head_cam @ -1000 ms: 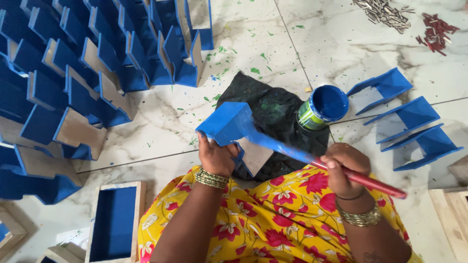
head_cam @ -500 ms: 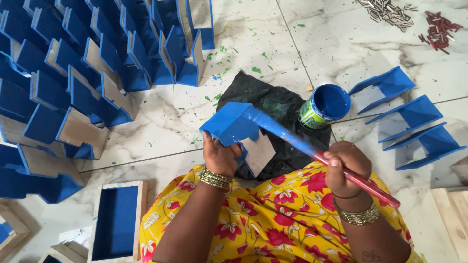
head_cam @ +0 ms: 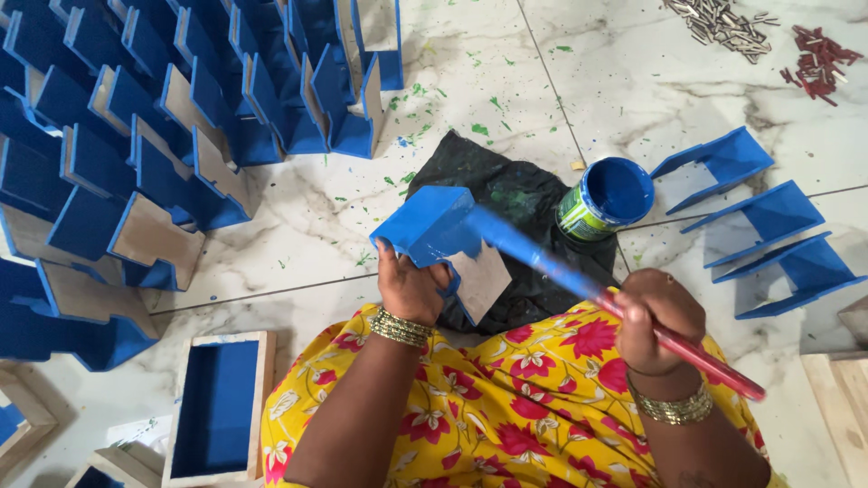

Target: The person sits on the floor and paints small wooden cutout pieces blue using a paintbrush, dipping the brush into a paint can and coating the unfinished surfaces of each piece, then sets finished pieces aside and picks up the next piece.

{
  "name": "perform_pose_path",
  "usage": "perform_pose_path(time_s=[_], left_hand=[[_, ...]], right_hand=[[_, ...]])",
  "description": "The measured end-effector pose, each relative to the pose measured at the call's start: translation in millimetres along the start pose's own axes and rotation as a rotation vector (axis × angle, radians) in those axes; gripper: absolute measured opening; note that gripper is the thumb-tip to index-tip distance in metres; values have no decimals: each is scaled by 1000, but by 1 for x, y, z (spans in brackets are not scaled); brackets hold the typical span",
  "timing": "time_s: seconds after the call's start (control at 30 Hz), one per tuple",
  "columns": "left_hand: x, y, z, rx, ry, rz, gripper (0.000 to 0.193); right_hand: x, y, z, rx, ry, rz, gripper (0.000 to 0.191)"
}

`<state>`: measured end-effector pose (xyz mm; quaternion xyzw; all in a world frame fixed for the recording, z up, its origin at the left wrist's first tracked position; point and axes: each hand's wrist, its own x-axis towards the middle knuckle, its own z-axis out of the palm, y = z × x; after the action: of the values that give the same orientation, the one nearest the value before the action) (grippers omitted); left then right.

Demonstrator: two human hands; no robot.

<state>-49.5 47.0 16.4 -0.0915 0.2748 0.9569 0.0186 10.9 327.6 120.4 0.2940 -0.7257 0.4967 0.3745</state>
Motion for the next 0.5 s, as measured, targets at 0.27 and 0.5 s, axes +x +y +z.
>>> perform_pose_path(time_s=[0.27, 0.5], left_hand=[[2, -2, -5, 1, -12, 51, 86], [5, -7, -3, -8, 23, 43, 82]], right_hand=[[12, -8, -8, 8, -203, -63, 12], [10, -19, -3, 126, -70, -64, 15]])
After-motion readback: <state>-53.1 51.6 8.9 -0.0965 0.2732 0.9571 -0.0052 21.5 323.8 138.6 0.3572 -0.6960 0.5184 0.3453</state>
